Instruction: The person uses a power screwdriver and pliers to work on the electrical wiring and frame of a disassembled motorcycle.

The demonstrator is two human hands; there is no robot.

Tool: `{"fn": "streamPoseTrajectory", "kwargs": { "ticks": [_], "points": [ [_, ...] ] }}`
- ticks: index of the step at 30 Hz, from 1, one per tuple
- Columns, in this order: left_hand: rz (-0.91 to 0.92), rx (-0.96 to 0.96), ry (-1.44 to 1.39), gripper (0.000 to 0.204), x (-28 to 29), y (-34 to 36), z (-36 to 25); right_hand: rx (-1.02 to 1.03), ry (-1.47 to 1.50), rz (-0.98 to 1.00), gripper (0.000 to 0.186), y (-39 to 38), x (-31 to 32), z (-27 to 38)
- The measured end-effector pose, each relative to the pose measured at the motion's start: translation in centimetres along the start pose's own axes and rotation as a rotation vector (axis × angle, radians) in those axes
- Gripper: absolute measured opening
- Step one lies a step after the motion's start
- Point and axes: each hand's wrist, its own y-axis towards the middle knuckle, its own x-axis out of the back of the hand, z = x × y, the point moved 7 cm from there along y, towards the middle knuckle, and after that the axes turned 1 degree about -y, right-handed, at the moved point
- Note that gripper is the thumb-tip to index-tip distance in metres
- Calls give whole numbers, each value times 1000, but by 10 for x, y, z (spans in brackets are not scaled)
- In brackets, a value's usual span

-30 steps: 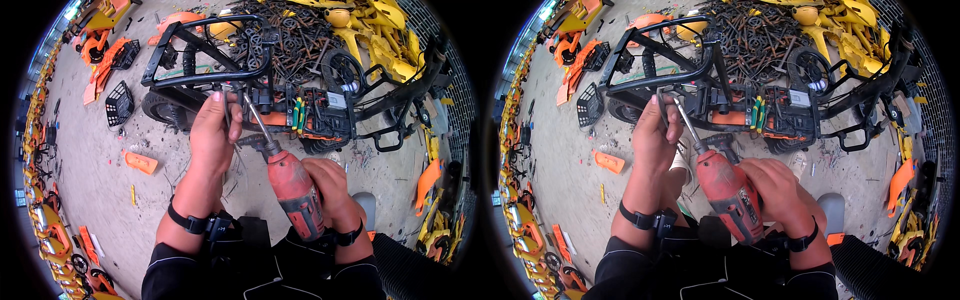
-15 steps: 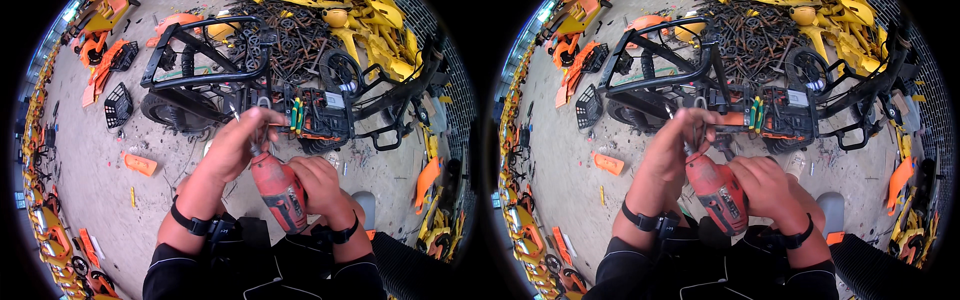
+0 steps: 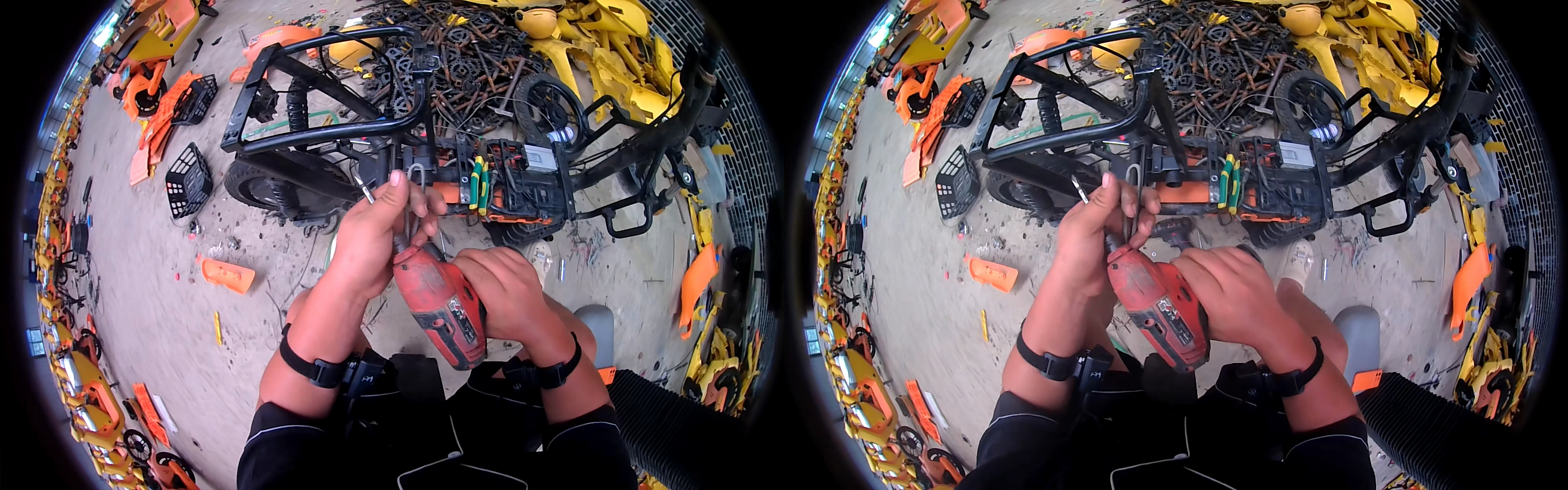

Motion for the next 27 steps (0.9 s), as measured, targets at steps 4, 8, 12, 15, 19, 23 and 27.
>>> {"fn": "streamPoseTrajectory", "kwargs": {
  "ticks": [4,8,12,15,19,23,27],
  "points": [
    [-30,-14,13,45,3,0,-1,0,5,11,44,1,0,-1],
    [-24,-11,4,45,2,1,-1,-2,4,16,45,1,-1,-2],
    [-32,-9,11,45,3,2,-1,5,3,10,45,1,-1,-3],
    [-30,-13,11,45,3,2,-1,9,-9,12,46,1,-1,-3],
    [-35,-11,23,44,4,2,0,9,-7,15,46,2,0,-3],
    [-40,-20,41,44,3,2,-1,10,-2,13,45,3,2,-2],
    [-53,-31,72,45,5,1,-2,9,-9,18,45,3,1,-2]
  ]
}}
